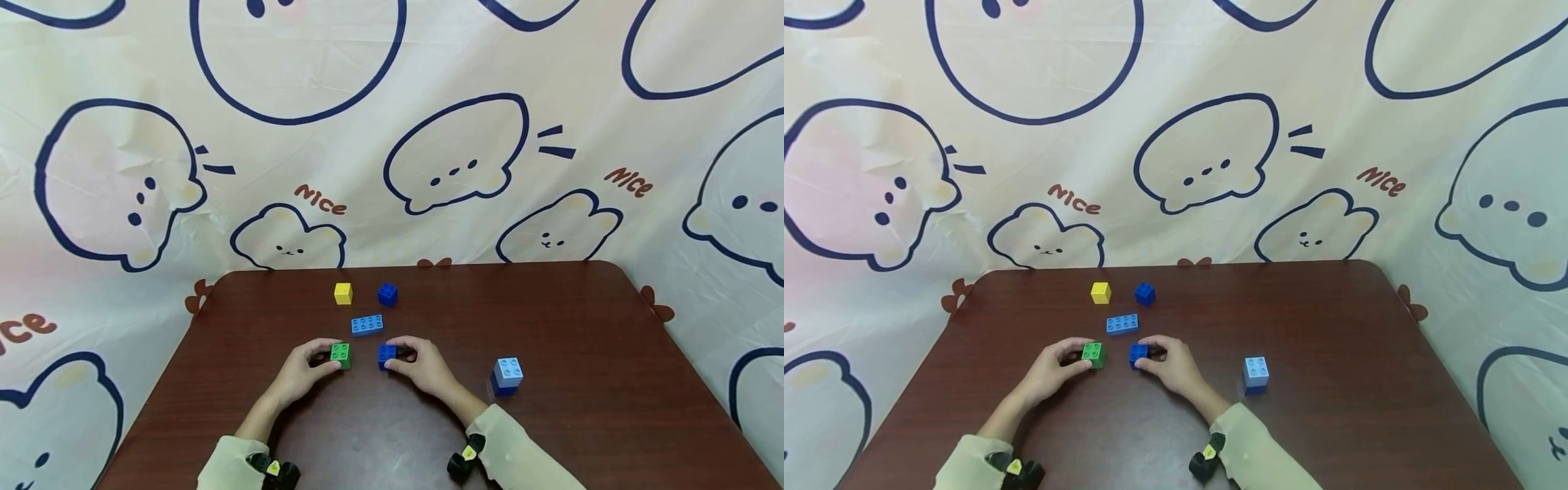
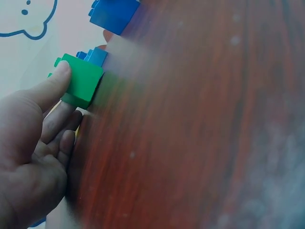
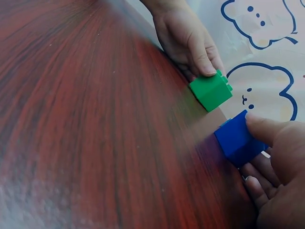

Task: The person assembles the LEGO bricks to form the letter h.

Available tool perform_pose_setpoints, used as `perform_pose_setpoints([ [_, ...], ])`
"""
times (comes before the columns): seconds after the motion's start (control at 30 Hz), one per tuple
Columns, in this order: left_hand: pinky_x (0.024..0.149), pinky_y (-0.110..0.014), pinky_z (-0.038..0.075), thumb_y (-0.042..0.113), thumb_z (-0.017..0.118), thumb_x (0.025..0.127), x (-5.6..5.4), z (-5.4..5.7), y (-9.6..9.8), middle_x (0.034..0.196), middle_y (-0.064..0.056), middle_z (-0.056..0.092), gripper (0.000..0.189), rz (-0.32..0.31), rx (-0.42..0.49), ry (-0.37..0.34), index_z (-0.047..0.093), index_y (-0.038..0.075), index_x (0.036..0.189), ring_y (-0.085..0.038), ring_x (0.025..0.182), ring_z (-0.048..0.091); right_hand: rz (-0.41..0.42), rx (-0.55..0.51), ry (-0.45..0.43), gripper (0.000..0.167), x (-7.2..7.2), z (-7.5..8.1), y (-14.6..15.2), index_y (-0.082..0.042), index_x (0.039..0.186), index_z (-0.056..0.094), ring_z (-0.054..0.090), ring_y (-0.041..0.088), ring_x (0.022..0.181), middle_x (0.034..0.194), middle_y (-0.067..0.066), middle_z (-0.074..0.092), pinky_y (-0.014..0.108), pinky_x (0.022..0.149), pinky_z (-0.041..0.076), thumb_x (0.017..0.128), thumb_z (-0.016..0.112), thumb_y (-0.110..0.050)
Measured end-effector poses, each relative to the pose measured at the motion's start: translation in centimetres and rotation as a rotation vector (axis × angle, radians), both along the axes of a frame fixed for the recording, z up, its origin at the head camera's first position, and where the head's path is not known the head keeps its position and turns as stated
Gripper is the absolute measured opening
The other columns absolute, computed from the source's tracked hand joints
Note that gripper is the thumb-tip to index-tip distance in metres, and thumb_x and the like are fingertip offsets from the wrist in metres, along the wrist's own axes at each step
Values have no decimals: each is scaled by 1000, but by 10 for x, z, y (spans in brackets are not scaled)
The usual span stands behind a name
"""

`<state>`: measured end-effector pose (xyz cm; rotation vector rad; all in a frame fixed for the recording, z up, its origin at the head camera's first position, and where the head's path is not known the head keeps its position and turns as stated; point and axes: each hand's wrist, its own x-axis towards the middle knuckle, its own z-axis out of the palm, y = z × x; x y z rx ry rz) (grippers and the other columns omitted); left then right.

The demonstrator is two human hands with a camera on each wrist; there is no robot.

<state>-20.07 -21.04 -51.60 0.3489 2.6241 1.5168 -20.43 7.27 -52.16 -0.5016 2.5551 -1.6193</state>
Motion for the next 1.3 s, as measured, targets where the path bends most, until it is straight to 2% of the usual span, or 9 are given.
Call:
perform_pose_setpoints([
  [0.33, 96, -43, 49, 13, 77, 92, -1, -1, -1, 115, -4, 72, 36, 6, 15, -13, 68, 9, 126, -20, 107, 63, 27, 7, 10, 31, 1, -4, 1, -15, 119, 74, 66, 15, 100, 111, -1, 74, 29, 82, 53, 90, 80, -24],
  [0.73, 85, -29, 53, 11, 75, 93, -1, 5, 1, 115, -8, 71, 37, -17, 28, 22, 68, 7, 129, -21, 101, 65, 2, 0, 34, 33, 2, -10, 1, -15, 120, 74, 67, 16, 101, 112, 0, 74, 28, 83, 53, 89, 81, -23],
  [0.87, 86, -27, 54, 11, 74, 94, 2, 10, 4, 115, -9, 71, 36, -12, 61, 35, 67, 6, 129, -22, 104, 66, 8, -8, 42, 33, 4, -11, 1, -14, 120, 73, 67, 17, 101, 112, 0, 74, 29, 82, 53, 89, 81, -23],
  [1.1, 91, -33, 55, 12, 74, 94, 9, 24, 20, 121, -11, 69, 37, -26, 122, 53, 66, 6, 129, -26, 109, 66, 2, -20, 67, 34, 6, -11, 1, -11, 120, 73, 68, 18, 100, 112, 2, 74, 29, 81, 54, 88, 82, -21],
  [1.3, 90, -31, 55, 11, 75, 94, 10, 35, 31, 122, -13, 68, 37, -39, 167, 52, 66, 6, 129, -24, 101, 68, 2, -26, 65, 34, 5, -11, 1, -12, 120, 73, 68, 17, 101, 112, 1, 74, 30, 83, 54, 89, 81, -22],
])
